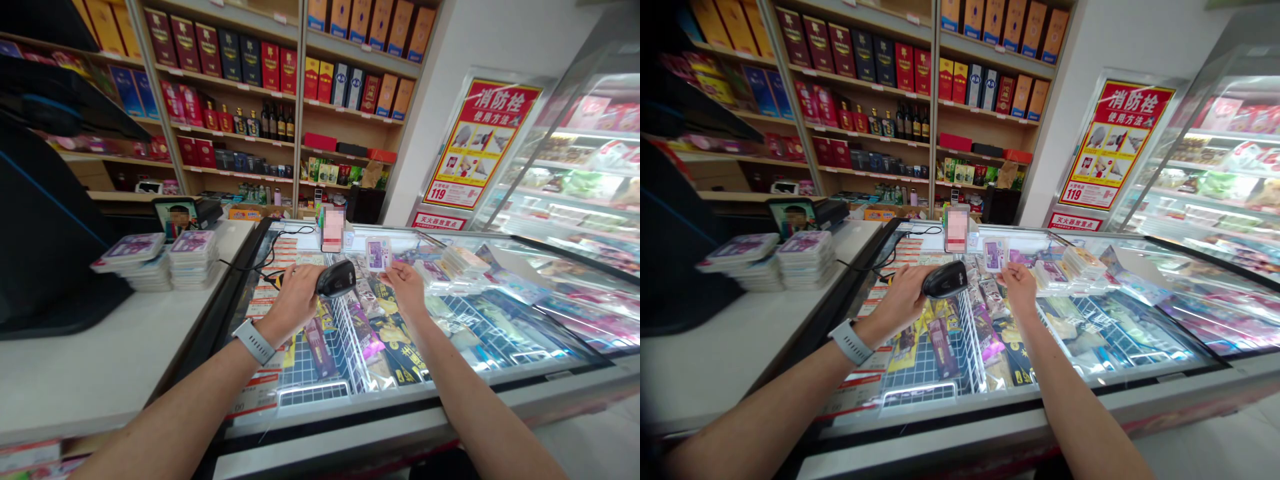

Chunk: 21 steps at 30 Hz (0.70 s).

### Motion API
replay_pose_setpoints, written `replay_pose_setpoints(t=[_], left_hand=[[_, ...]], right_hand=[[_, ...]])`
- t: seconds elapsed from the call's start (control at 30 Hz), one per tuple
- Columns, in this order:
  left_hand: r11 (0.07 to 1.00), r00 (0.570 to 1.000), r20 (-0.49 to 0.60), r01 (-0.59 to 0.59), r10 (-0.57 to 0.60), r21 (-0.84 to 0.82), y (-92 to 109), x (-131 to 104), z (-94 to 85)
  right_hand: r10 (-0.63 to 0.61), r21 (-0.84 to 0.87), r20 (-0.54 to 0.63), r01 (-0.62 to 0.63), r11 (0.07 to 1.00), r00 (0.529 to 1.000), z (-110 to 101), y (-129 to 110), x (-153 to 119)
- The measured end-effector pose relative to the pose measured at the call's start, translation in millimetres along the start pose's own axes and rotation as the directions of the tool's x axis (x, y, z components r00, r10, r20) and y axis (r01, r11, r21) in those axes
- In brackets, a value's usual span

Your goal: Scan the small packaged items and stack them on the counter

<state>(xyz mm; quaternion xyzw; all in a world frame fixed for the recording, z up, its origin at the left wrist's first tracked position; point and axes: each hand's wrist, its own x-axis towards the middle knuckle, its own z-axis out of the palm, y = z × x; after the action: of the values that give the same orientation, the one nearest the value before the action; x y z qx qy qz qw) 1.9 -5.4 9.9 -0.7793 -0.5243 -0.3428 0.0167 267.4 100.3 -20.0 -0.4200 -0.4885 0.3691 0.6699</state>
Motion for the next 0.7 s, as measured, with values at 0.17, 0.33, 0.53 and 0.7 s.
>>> replay_pose_setpoints(t=[0.17,0.33,0.53,0.7], left_hand=[[1.0,1.0,0.012,0.0,0.001,-0.017,2,-1,-1.0],[1.0,1.0,0.019,0.003,-0.002,-0.01,2,-1,-1.0],[1.0,1.0,0.026,-0.002,0.002,-0.002,2,-1,-1.3],[1.0,1.0,0.017,-0.012,0.012,-0.016,2,-2,-1.0]], right_hand=[[0.0,-0.009,-0.006,0.0,1.0,1.0,1,-4,-2],[0.025,-0.005,-0.015,-0.025,1.0,1.0,2,-8,-4],[0.052,-0.003,-0.024,-0.052,0.999,0.998,2,-15,-6],[0.047,0.028,-0.027,-0.047,0.999,0.999,0,-20,-7]])
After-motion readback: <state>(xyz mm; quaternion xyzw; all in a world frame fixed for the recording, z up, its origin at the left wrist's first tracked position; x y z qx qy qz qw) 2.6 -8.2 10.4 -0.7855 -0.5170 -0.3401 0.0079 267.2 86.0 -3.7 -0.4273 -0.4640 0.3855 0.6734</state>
